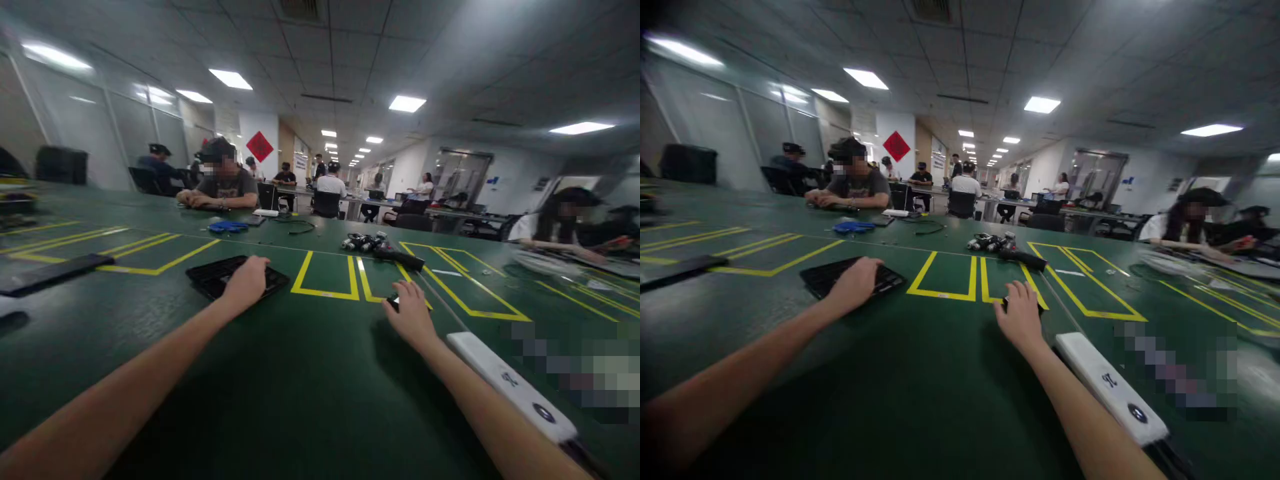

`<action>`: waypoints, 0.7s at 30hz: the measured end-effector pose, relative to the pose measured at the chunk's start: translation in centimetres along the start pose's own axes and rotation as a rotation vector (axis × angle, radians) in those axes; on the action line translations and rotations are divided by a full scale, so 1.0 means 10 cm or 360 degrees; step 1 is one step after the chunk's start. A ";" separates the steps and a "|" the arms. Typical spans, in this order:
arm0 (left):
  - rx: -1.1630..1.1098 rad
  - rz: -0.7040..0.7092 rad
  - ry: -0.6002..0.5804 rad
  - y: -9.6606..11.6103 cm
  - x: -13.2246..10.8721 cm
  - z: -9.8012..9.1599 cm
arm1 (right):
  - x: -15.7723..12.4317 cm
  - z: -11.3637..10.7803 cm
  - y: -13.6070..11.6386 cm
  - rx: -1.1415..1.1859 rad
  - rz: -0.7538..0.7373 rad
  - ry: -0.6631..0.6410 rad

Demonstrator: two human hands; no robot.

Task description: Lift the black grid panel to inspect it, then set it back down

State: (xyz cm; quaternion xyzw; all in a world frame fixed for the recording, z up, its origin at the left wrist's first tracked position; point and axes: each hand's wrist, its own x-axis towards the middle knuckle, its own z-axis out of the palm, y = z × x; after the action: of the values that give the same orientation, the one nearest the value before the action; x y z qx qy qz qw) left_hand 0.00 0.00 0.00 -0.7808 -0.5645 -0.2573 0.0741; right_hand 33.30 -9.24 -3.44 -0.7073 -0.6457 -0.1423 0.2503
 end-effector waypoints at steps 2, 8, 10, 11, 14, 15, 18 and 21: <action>-0.0124 0.0168 -0.0149 0.23 -0.13 0.19 | -0.11 0.01 -0.20 0.0086 -0.0177 -0.0216; -0.0127 0.0451 -0.0555 0.53 -0.33 0.43 | -0.32 0.03 -0.50 0.0265 -0.0471 -0.0902; -0.0098 0.0473 -0.0618 0.51 -0.32 0.42 | -0.34 0.02 -0.51 0.0276 -0.0495 -0.0995; -0.0089 0.0481 -0.0630 0.49 -0.32 0.41 | -0.34 0.02 -0.51 0.0280 -0.0501 -0.1006; -0.0065 0.0464 -0.0525 0.49 -0.33 0.37 | -0.35 0.02 -0.52 0.0298 -0.0498 -0.0988; -0.0056 0.0466 -0.0437 0.52 -0.36 0.35 | -0.35 0.02 -0.52 0.0304 -0.0496 -0.0979; -0.0111 0.0612 -0.0248 0.70 -0.52 0.26 | -0.32 0.02 -0.50 0.0311 -0.0513 -0.0919; -0.0322 0.0951 -0.0457 0.98 -0.74 0.12 | -0.22 0.00 -0.38 0.0227 -0.0478 -0.0661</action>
State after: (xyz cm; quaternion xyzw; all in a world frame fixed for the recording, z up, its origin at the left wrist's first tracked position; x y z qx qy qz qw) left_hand 7.67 -9.21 -2.96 -0.9433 -0.2872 -0.1663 -0.0120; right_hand 29.28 -10.95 -3.97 -0.5982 -0.7893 0.0161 0.1377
